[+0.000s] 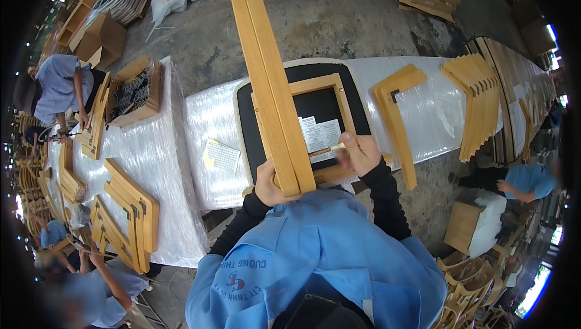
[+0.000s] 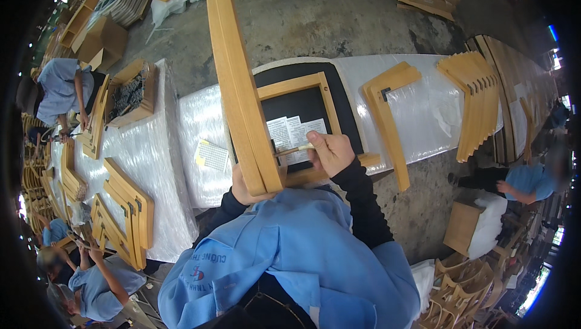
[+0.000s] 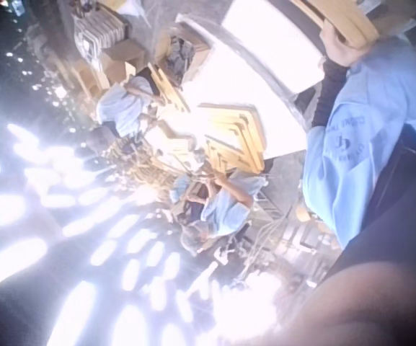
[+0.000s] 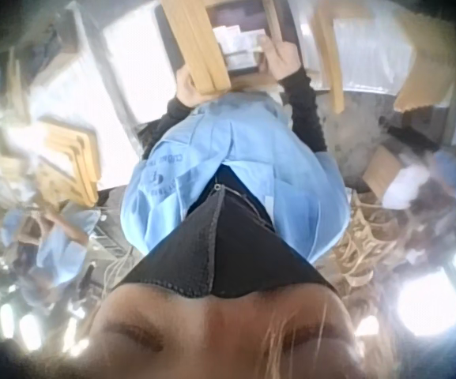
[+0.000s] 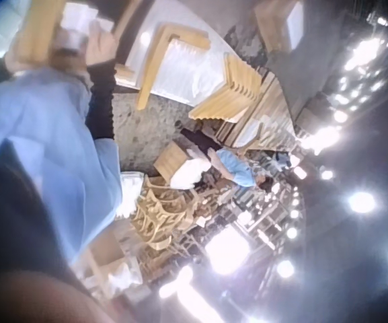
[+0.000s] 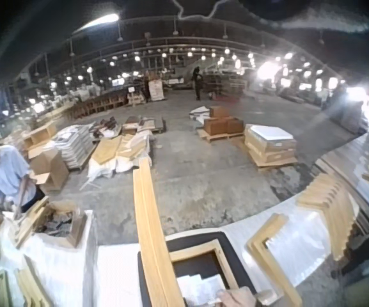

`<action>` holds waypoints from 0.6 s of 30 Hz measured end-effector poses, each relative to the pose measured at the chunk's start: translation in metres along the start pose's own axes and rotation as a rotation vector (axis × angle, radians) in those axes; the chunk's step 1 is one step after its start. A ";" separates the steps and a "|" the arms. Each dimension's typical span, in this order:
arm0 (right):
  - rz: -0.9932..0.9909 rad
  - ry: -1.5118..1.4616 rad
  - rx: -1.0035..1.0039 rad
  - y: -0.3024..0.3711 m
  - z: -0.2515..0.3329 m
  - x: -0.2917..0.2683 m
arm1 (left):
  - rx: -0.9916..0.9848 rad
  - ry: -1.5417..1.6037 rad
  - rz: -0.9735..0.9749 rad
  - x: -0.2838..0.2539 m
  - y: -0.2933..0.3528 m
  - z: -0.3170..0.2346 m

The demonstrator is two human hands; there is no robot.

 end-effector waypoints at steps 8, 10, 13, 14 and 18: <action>-0.015 -0.124 0.024 0.009 -0.001 0.003 | -0.013 -0.042 -0.021 -0.001 0.006 -0.004; -0.011 -0.055 0.057 0.006 -0.005 0.001 | -0.058 -0.034 -0.035 0.001 0.010 0.000; 0.045 -0.122 -0.021 0.006 -0.008 -0.001 | -0.077 -0.002 -0.039 0.003 0.012 0.001; 0.071 -0.165 -0.027 0.010 -0.001 -0.002 | -0.077 0.010 -0.038 0.003 0.013 0.001; 0.063 -0.062 -0.055 0.009 0.007 -0.002 | -0.109 0.078 -0.094 0.006 0.016 0.002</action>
Point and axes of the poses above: each hand's wrist, its own y-axis away from the middle knuckle, its own x-axis out of the palm, z = x × y, the point moved 10 cm from there along -y, towards the middle knuckle, and after that the axes turned 13 degrees about x, right-handed, at the moved point
